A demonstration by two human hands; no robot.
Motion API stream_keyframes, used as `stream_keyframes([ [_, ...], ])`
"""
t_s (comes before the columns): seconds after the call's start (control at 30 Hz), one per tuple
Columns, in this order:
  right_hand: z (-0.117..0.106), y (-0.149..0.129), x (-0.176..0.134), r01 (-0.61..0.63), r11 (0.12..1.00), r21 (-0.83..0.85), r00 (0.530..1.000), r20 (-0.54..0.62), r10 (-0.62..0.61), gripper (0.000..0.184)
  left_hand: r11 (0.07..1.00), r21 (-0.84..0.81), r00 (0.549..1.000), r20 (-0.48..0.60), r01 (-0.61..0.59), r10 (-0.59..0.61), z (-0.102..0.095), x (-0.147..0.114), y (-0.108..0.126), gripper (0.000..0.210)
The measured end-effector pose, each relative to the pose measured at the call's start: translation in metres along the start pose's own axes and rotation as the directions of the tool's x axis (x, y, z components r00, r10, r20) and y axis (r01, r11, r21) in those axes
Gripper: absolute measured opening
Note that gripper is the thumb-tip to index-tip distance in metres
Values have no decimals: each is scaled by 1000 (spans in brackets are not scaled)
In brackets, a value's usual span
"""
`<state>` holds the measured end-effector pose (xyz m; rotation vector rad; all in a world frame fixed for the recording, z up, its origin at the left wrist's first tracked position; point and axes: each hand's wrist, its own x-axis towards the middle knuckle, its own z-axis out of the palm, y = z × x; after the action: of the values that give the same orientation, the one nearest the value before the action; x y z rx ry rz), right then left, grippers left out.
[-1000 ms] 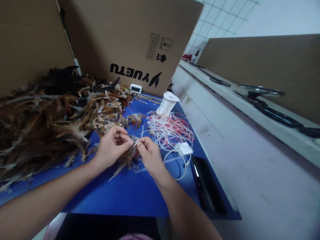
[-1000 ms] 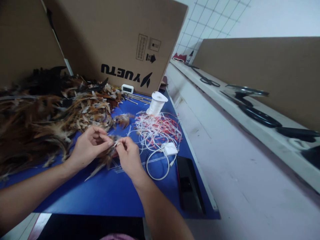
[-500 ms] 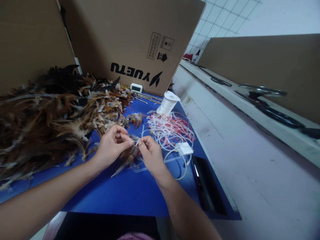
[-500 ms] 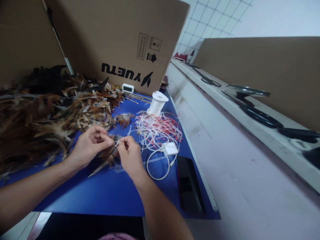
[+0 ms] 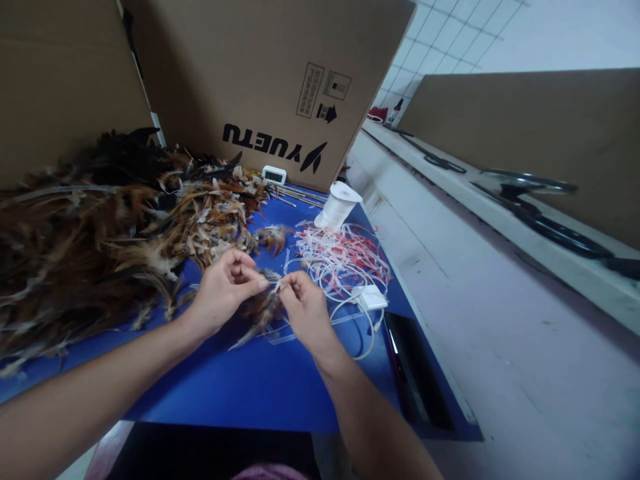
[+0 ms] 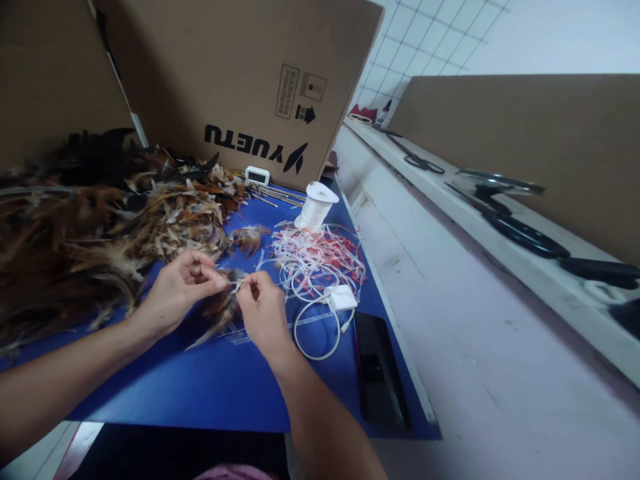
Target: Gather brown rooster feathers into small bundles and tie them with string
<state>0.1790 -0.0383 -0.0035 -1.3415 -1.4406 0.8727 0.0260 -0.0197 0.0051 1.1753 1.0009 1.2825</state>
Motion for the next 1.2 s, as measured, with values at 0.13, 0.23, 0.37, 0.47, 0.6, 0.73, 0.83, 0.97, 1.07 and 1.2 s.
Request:
stream_keyframes([
  [0.13, 0, 1, 0, 13, 1000, -26, 1000, 1, -13, 10, 1000, -4, 1000, -7, 7, -7, -1, 0, 0, 39],
  [0.23, -1, 1, 0, 13, 999, -36, 1000, 1, -13, 10, 1000, -8, 1000, -12, 14, -14, -2, 1, 0, 40],
  [0.37, -2, -1, -1, 4, 999, -35, 1000, 8, -3, 10, 999, -25, 999, -20, 27, -27, -1, 1, 0, 41],
  [0.47, -2, -3, -1, 12, 999, -36, 1000, 6, -12, 10, 999, -28, 999, -27, 23, -24, -2, 2, 0, 41],
  [0.6, -2, -2, -1, 22, 999, -34, 1000, 7, -22, 9, 998, -50, 999, -31, 32, -33, -3, 3, -2, 42],
  [0.73, -2, -2, -2, 23, 1000, -12, 999, 26, -23, 9, 995, -81, 998, -32, 55, -58, -4, 4, -2, 42],
  [0.83, -2, -3, -2, 20, 1000, -23, 999, 31, -20, 10, 994, -86, 998, -27, 61, -63, -5, 5, -2, 40],
  [0.97, -2, -4, -3, 28, 998, -59, 1000, 10, -28, 9, 997, -54, 997, 48, 62, -59, -4, 4, -3, 35],
  [1.07, -2, -4, -3, 42, 998, -53, 999, -8, -42, 8, 999, 1, 989, 140, 54, -54, -2, 3, -3, 38],
  [1.2, -1, -3, -4, 48, 999, -24, 999, -11, -48, 11, 996, 72, 976, 208, 54, -68, 1, 1, -2, 33],
])
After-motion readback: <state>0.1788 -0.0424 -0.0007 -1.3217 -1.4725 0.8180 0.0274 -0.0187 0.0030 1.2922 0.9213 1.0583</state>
